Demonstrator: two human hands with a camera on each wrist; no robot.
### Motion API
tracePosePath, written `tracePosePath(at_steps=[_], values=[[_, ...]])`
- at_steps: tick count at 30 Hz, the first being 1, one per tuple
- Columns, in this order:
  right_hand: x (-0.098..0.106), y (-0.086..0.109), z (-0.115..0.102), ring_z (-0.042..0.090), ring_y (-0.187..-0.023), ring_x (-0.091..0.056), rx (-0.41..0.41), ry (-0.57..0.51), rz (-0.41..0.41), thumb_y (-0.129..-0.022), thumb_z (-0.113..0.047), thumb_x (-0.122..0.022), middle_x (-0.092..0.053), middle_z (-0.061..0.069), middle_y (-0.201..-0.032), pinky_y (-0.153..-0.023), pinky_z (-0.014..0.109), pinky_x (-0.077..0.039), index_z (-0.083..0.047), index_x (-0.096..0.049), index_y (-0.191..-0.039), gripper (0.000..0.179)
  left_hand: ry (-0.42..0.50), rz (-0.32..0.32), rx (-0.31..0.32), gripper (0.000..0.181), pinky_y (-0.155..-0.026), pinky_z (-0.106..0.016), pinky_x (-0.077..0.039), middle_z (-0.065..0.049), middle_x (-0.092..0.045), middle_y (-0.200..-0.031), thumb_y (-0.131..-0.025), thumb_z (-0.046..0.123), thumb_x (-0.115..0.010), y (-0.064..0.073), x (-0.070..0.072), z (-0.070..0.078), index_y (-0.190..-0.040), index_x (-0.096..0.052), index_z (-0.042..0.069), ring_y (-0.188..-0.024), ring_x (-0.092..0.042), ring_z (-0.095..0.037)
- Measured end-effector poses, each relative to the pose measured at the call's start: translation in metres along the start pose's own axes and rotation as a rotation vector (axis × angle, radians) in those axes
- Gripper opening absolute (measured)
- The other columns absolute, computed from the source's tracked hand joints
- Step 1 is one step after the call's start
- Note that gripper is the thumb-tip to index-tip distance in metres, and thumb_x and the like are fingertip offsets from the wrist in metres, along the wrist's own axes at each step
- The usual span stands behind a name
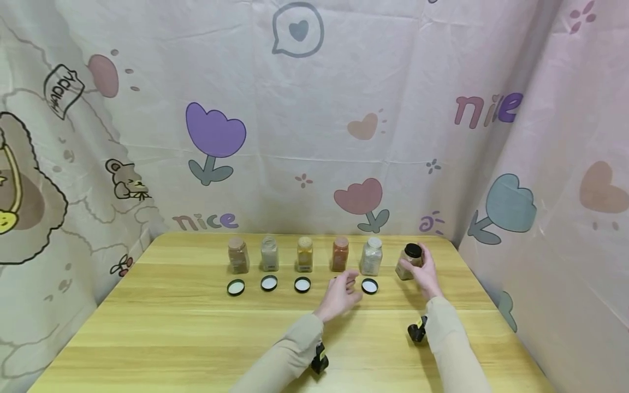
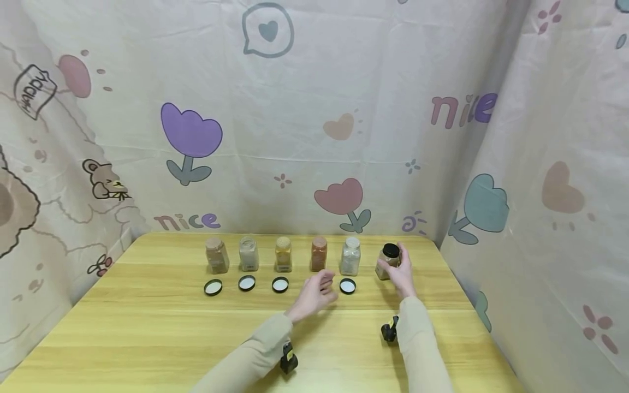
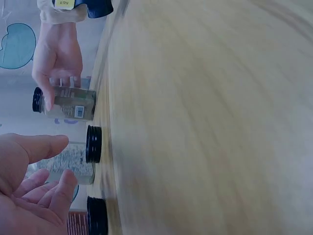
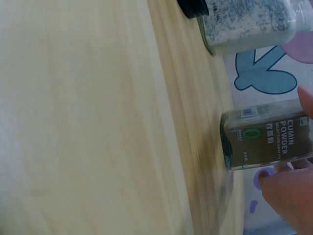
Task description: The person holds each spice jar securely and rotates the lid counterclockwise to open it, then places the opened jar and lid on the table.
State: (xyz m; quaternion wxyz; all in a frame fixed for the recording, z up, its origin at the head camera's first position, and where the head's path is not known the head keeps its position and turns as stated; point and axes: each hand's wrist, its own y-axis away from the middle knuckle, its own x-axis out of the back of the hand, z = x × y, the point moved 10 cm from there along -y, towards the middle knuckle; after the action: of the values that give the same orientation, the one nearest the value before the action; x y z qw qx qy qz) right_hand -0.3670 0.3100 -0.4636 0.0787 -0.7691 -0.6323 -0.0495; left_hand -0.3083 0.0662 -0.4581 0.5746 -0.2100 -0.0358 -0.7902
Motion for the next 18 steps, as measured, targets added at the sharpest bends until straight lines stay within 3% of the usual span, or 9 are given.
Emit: tracePosePath(at_steps=[4, 9, 14, 18], values=[[-0.002, -0.001, 0.004, 0.033, -0.136, -0.041, -0.009, 0.027, -0.013, -0.097, -0.001, -0.062, -0.036, 0.027, -0.155, -0.124, 0.046, -0.031, 0.0, -0.026, -0.155, 0.069, 0.07, -0.019, -0.013, 0.054, -0.111, -0.048, -0.05, -0.034, -0.052, -0.143, -0.088, -0.002, -0.068, 0.005, 0.004, -0.003, -0.138, -0.048, -0.011, -0.133, -0.053, -0.046], [0.0, 0.002, 0.006, 0.017, -0.119, -0.049, -0.025, 0.089, -0.022, -0.096, -0.007, -0.066, -0.046, 0.025, -0.147, -0.11, 0.028, -0.042, 0.0, -0.037, -0.149, 0.061, 0.149, -0.02, -0.024, 0.054, -0.112, -0.051, -0.049, -0.038, -0.049, -0.143, -0.089, -0.001, -0.068, 0.013, 0.013, -0.003, -0.137, -0.046, -0.014, -0.134, -0.05, -0.05], [0.003, 0.008, 0.002, 0.001, -0.107, -0.05, 0.003, 0.145, -0.051, -0.093, -0.009, -0.07, -0.049, 0.023, -0.144, -0.092, 0.007, -0.043, 0.0, -0.041, -0.146, 0.061, 0.178, 0.002, -0.029, 0.054, -0.111, -0.051, -0.05, -0.039, -0.05, -0.141, -0.087, -0.002, -0.072, 0.022, 0.027, -0.003, -0.134, -0.047, -0.015, -0.132, -0.051, -0.051], [0.004, 0.012, 0.0, -0.011, -0.097, -0.05, 0.022, 0.172, -0.07, -0.09, -0.009, -0.074, -0.052, 0.025, -0.142, -0.087, 0.002, -0.042, 0.001, -0.043, -0.143, 0.062, 0.198, 0.013, -0.051, 0.053, -0.11, -0.051, -0.05, -0.039, -0.051, -0.14, -0.088, -0.001, -0.073, 0.027, 0.04, -0.001, -0.133, -0.049, -0.015, -0.132, -0.051, -0.051]])
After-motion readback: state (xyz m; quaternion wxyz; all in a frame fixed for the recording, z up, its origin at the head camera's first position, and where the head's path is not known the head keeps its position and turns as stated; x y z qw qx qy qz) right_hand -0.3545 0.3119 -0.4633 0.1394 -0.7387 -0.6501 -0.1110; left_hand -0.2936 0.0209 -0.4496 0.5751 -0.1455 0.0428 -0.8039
